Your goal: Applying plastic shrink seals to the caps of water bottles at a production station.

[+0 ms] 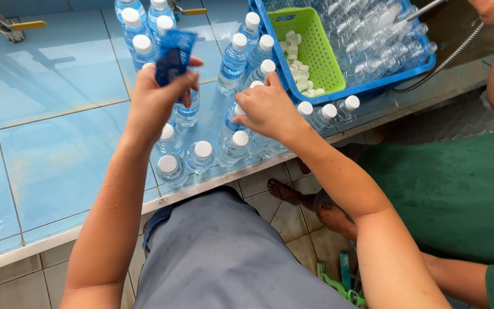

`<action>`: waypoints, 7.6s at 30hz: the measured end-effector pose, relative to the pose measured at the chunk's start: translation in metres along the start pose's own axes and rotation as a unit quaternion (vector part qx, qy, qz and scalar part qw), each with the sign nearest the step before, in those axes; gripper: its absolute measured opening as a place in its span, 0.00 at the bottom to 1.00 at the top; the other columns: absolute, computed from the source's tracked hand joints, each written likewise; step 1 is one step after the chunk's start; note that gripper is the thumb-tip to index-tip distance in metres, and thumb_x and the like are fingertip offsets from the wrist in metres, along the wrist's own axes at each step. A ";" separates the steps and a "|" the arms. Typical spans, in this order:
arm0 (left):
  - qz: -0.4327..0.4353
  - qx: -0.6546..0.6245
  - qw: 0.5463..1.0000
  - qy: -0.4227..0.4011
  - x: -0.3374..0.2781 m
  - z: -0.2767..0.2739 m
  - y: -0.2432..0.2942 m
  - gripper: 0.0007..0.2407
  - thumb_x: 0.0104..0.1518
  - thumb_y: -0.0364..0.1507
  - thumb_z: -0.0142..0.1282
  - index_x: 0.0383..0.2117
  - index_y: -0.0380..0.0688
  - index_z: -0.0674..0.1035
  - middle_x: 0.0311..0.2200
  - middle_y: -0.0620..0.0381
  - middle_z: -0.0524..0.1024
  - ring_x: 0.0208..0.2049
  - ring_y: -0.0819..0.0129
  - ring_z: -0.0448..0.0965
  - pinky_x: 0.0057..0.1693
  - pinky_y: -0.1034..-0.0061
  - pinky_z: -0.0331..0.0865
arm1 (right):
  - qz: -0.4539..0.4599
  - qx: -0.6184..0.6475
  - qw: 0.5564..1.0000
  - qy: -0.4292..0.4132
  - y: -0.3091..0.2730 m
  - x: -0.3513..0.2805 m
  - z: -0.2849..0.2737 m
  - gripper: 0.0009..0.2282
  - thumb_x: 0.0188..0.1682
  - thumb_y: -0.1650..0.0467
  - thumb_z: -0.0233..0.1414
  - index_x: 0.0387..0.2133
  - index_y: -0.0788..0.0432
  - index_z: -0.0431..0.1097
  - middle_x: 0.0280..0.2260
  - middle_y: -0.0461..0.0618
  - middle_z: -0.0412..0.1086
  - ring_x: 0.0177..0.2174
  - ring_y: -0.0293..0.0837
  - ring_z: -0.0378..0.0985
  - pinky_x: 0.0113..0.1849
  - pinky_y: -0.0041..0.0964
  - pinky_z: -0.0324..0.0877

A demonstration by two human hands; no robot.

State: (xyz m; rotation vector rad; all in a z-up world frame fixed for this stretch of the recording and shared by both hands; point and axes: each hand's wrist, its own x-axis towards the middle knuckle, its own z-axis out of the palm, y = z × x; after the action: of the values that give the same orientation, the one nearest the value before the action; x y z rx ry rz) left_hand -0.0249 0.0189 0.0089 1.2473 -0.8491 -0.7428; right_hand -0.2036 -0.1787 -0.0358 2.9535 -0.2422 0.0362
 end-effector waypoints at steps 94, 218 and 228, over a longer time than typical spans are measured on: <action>-0.027 -0.226 0.957 0.180 -0.020 0.043 0.008 0.17 0.67 0.42 0.52 0.45 0.42 0.86 0.33 0.58 0.83 0.31 0.74 0.79 0.39 0.79 0.76 | 0.130 0.638 0.739 0.175 -0.033 -0.048 -0.106 0.07 0.56 0.71 0.64 0.35 0.54 0.72 0.36 0.49 0.82 0.36 0.44 0.89 0.39 0.34 0.88; 0.182 0.027 0.983 -0.013 0.033 0.011 0.037 0.11 0.72 0.35 0.61 0.56 0.49 0.80 0.53 0.57 0.82 0.54 0.66 0.82 0.58 0.70 0.76 | 0.071 0.006 0.989 0.129 0.011 0.026 -0.185 0.18 0.63 0.57 0.66 0.41 0.58 0.72 0.30 0.54 0.78 0.28 0.50 0.82 0.26 0.42 0.74; 0.315 0.254 0.910 0.088 0.015 -0.056 0.105 0.24 0.59 0.42 0.81 0.55 0.47 0.81 0.38 0.58 0.81 0.35 0.64 0.76 0.41 0.69 0.69 | -0.082 0.046 0.971 0.219 -0.045 0.098 -0.259 0.10 0.68 0.67 0.60 0.39 0.59 0.70 0.32 0.51 0.68 0.28 0.51 0.63 0.29 0.48 0.55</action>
State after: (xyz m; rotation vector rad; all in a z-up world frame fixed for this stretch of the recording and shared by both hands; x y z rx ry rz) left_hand 0.0336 0.0517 0.1089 1.3483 -1.2539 0.1265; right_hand -0.1020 -0.1048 0.2149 2.9436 0.0664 0.6847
